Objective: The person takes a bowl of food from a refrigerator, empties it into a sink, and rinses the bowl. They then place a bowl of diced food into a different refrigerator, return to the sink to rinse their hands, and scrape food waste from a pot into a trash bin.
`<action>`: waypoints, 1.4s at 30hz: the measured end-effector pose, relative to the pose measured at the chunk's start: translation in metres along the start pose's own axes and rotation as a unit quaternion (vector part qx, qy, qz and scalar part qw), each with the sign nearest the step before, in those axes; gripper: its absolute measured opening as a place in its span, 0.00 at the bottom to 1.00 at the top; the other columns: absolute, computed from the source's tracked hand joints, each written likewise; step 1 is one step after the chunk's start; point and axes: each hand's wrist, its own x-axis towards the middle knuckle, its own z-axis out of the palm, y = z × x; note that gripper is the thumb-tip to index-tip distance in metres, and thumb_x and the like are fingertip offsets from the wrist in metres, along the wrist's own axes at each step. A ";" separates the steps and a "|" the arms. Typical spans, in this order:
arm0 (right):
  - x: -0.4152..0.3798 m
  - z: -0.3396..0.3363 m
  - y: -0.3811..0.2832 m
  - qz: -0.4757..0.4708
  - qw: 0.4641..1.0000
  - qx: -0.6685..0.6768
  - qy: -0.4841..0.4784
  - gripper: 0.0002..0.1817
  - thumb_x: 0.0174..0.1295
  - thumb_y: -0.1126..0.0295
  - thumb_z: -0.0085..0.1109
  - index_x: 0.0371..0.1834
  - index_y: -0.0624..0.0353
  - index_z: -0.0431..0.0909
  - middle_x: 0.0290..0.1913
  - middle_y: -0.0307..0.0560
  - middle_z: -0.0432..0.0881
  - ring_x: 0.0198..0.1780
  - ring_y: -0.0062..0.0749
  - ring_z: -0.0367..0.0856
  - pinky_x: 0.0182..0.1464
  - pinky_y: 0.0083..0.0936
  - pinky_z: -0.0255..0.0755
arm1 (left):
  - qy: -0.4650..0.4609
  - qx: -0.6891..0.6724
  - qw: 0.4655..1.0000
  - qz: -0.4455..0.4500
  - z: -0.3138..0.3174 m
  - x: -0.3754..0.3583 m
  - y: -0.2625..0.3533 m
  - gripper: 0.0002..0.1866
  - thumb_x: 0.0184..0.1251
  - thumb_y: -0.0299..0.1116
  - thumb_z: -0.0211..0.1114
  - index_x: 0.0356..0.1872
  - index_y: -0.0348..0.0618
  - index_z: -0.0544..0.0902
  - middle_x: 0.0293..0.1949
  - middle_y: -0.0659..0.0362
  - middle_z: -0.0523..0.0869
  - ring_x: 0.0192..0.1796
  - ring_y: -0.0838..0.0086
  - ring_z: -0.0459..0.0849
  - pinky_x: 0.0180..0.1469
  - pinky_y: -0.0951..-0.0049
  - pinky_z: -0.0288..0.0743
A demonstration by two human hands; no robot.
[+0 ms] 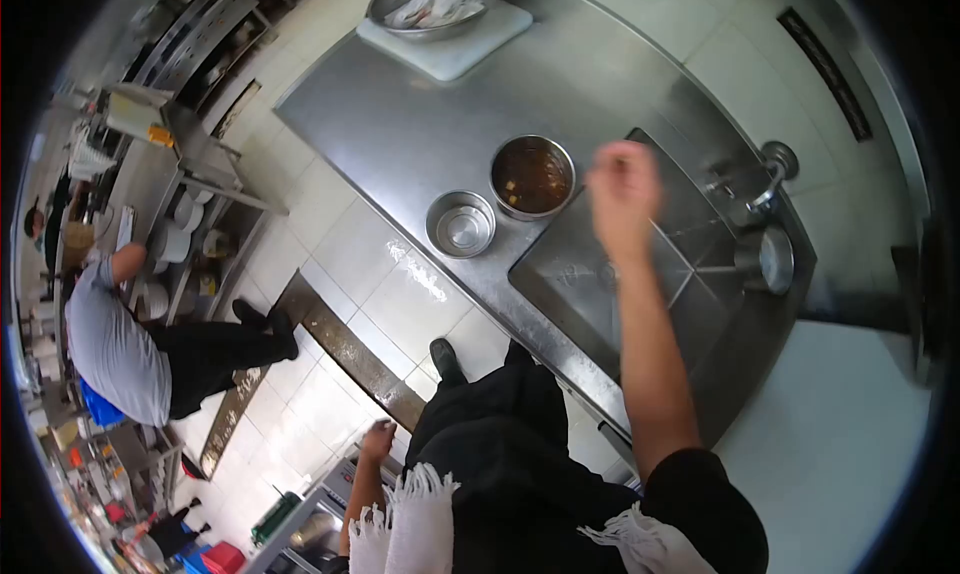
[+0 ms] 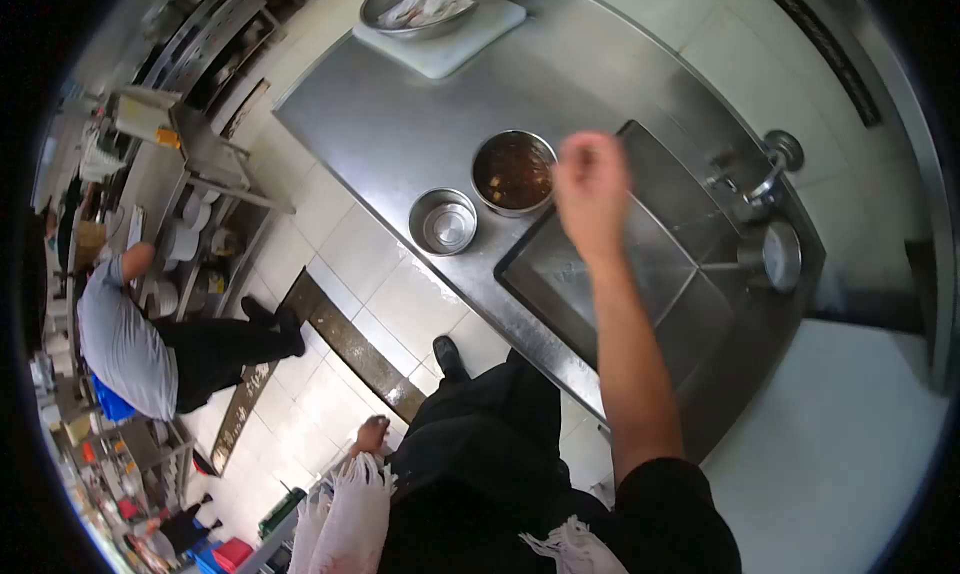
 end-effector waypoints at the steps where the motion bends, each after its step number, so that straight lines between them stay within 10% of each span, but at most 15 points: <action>1: -0.005 0.016 0.021 0.044 0.984 -0.139 -0.105 0.16 0.57 0.79 0.65 0.49 0.59 0.77 0.41 0.48 0.82 0.42 0.36 0.82 0.47 0.31 0.78 | -0.011 -0.055 0.996 -0.069 0.002 0.001 -0.025 0.26 0.71 0.50 0.61 0.60 0.42 0.81 0.37 0.49 0.88 0.30 0.67 0.87 0.35 0.64 0.82; 4: -0.045 0.042 0.048 -0.024 0.933 -0.311 -0.177 0.27 0.57 0.72 0.67 0.63 0.52 0.77 0.67 0.57 0.70 0.63 0.55 0.75 0.66 0.43 0.71 | -0.029 -0.045 0.994 -0.092 -0.016 -0.013 -0.060 0.26 0.71 0.49 0.60 0.60 0.42 0.80 0.40 0.49 0.88 0.34 0.66 0.87 0.37 0.63 0.82; 12: -0.166 0.022 0.051 0.074 0.970 -0.228 -0.031 0.15 0.59 0.80 0.59 0.50 0.57 0.78 0.39 0.53 0.76 0.39 0.52 0.81 0.42 0.45 0.76 | -0.044 0.052 0.997 -0.034 -0.064 -0.044 -0.060 0.24 0.73 0.47 0.60 0.61 0.41 0.79 0.48 0.49 0.86 0.45 0.63 0.86 0.44 0.62 0.82; 21: -0.246 -0.104 0.134 0.327 0.876 -0.352 -0.035 0.19 0.56 0.79 0.57 0.52 0.56 0.78 0.46 0.53 0.79 0.42 0.51 0.82 0.45 0.44 0.77 | 0.004 -0.098 0.995 0.034 -0.069 -0.039 0.087 0.26 0.75 0.43 0.60 0.67 0.40 0.73 0.57 0.49 0.82 0.49 0.62 0.86 0.44 0.64 0.82; 30: -0.092 -0.071 0.108 0.101 0.978 -0.138 -0.121 0.21 0.64 0.73 0.61 0.62 0.52 0.76 0.44 0.50 0.81 0.42 0.48 0.84 0.42 0.41 0.79 | 0.035 -0.011 0.998 0.047 0.003 -0.082 0.146 0.25 0.73 0.43 0.63 0.64 0.39 0.77 0.44 0.53 0.89 0.41 0.71 0.86 0.43 0.71 0.81; 35: -0.065 -0.010 0.097 -0.019 0.952 -0.156 -0.263 0.21 0.63 0.68 0.66 0.60 0.52 0.76 0.45 0.52 0.81 0.44 0.51 0.83 0.43 0.44 0.79 | 0.057 0.051 0.997 0.022 0.027 -0.118 0.104 0.29 0.70 0.50 0.63 0.62 0.35 0.79 0.46 0.47 0.89 0.49 0.62 0.88 0.55 0.66 0.79; 42: -0.082 0.035 0.133 -0.010 0.968 -0.197 -0.157 0.20 0.55 0.62 0.76 0.43 0.59 0.77 0.40 0.55 0.82 0.45 0.59 0.79 0.48 0.47 0.74 | 0.053 0.056 0.995 -0.062 0.060 -0.126 -0.026 0.33 0.67 0.59 0.61 0.58 0.39 0.83 0.55 0.44 0.87 0.59 0.54 0.85 0.64 0.62 0.76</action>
